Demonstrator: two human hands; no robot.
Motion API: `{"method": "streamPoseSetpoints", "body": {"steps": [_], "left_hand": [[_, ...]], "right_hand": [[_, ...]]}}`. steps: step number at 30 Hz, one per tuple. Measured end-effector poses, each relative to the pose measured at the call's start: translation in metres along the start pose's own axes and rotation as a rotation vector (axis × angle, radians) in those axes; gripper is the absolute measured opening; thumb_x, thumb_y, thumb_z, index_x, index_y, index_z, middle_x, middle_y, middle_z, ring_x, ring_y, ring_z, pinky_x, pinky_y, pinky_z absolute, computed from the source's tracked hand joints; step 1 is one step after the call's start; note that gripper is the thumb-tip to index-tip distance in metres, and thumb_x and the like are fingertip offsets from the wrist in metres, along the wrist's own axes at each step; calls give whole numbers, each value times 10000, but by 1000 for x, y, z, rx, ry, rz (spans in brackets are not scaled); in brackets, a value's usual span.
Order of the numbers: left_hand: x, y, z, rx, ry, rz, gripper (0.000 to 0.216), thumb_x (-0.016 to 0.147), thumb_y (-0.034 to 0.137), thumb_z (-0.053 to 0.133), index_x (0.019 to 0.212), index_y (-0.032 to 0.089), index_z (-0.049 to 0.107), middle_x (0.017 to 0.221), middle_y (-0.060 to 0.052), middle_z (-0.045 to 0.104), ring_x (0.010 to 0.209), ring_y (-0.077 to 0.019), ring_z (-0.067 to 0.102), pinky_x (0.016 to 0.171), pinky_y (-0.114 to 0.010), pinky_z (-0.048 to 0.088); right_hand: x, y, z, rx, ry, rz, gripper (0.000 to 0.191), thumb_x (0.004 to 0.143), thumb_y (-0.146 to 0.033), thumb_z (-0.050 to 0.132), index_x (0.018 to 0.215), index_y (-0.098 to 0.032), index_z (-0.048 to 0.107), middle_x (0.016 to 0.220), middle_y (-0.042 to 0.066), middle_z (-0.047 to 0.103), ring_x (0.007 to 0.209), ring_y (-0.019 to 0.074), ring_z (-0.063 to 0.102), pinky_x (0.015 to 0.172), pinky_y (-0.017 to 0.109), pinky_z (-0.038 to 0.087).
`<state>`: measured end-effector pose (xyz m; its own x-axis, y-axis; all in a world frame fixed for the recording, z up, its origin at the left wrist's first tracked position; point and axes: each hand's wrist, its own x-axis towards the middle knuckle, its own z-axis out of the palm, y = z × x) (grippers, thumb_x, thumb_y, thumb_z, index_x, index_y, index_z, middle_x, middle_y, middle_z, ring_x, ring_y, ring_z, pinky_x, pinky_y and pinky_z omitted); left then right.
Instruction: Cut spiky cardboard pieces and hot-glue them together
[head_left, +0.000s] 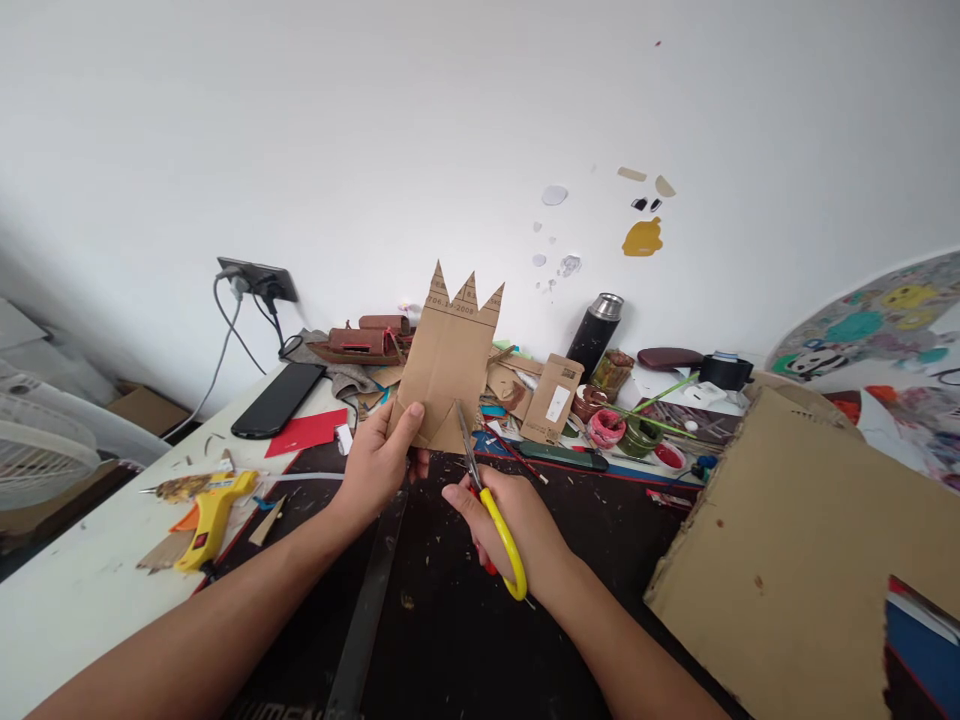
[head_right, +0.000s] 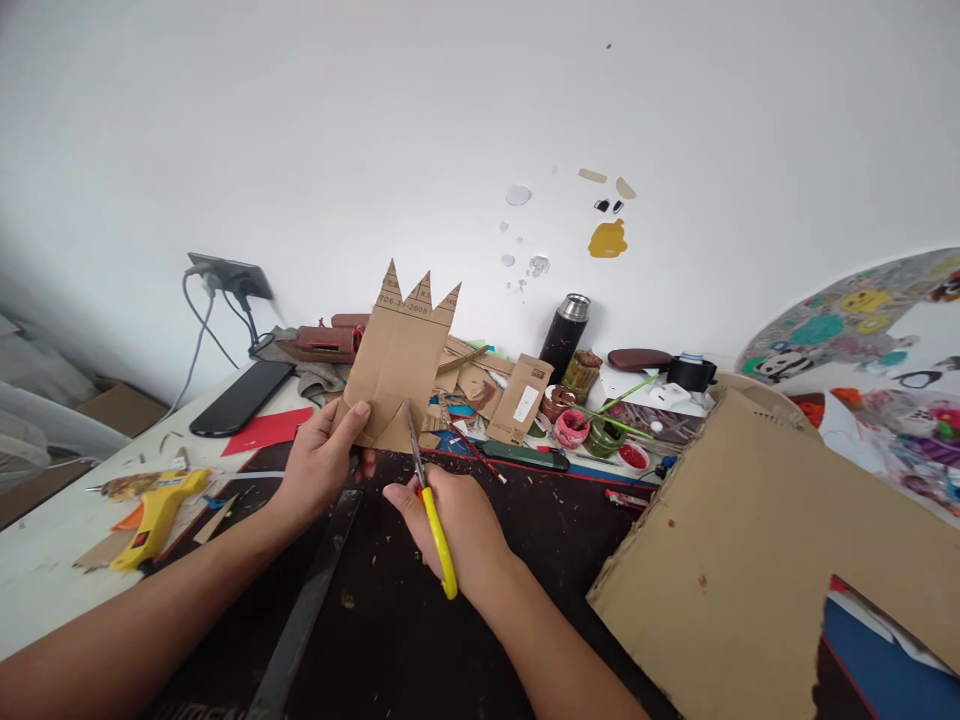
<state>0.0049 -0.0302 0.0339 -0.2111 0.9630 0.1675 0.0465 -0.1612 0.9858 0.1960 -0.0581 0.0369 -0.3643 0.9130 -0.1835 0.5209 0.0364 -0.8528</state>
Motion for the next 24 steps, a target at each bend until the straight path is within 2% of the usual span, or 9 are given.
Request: {"method": "streamPoseSetpoints", "body": {"steps": [13,24], "left_hand": [[1,-7,1,-9,0,-20,451,916,667,663,871,245,512,482,64,589,351,-159,566,329,-230,404],[-1,-5,5,-40,9,-30,442,922,664,654,862,250,511,488,65,583,358,-161,568,333,-239,412]], "right_hand": [[4,5,4,-91,35,-4,369,1075,-563,590,946,-224,661,519,-50,582,449,160,597,567,256,426],[6,12,6,-15,53,-29,426,1066,-630,577,924,-239,668,476,-45,538,418,175,558,531,279,414]]}}
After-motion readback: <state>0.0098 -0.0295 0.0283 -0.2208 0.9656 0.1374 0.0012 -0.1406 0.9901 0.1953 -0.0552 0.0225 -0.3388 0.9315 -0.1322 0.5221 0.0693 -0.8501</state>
